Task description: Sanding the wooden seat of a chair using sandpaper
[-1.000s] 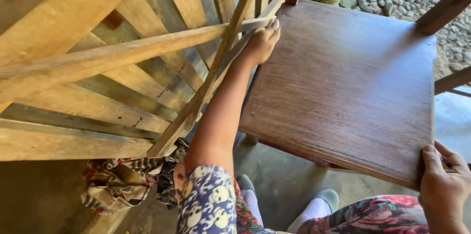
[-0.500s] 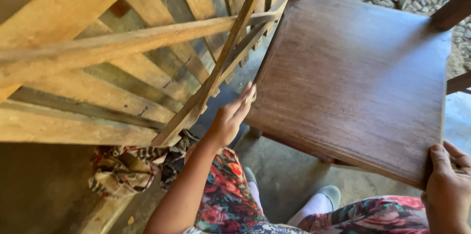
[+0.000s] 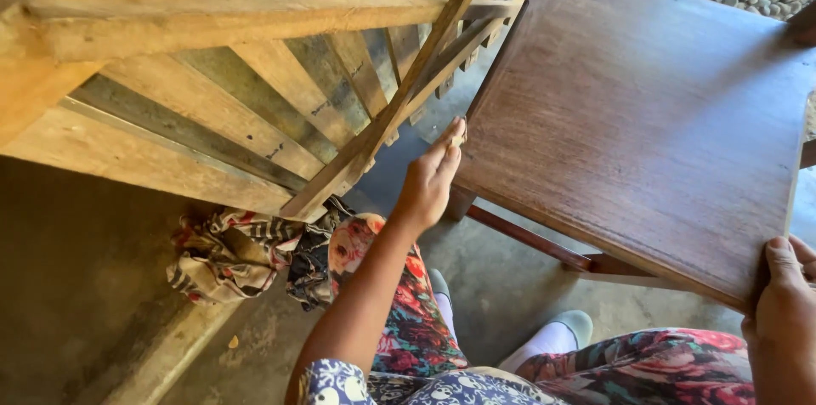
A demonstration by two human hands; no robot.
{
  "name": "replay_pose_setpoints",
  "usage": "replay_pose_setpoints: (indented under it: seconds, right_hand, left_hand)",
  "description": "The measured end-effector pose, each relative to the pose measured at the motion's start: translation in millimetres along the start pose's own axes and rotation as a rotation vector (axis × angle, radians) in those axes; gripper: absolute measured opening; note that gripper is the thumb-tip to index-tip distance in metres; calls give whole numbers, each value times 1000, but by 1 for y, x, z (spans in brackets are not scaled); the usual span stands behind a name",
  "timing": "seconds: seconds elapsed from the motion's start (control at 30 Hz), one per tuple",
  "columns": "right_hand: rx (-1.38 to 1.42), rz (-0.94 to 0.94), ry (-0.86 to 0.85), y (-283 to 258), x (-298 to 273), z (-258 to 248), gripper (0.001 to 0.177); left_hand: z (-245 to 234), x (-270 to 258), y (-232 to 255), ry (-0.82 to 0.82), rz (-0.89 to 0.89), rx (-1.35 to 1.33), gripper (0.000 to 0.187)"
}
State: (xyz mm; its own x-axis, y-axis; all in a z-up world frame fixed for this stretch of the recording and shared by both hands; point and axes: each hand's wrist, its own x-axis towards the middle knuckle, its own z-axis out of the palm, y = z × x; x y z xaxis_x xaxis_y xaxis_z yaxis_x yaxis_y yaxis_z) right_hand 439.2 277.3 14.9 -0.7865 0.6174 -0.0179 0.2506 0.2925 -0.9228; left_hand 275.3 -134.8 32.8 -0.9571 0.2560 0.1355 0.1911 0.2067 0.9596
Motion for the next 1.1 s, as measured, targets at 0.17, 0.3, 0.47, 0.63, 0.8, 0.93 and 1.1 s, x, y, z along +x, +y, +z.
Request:
replay_pose_setpoints:
  seconds: [0.17,0.3,0.47,0.63,0.8,0.93,1.1]
  right_hand:
    - [95,12,-23,6,4,-1,32]
    - [109,41,-40,21,10,-6,33]
    - [152,32,-43,39,21,-8,35]
    - [142,20,-37,44,26,-11,32]
    - [144,75,-45,25,15,-8,30]
    - [78,77,-20,17,10,-6,32]
    - [135,85,-29,34,15,-12,34]
  left_hand:
    - [3,-51,7,136,100,-63,49]
    - [3,-15,-14,72,23,-264,49]
    - [12,-20,12,184,154,74,52]
    - [34,-42,6,360,208,107,45]
    - [29,-9,-15,295,23,-103,51]
    - [38,-37,1,390,207,52,44]
    - [28,-16,1,277,15,-22,51]
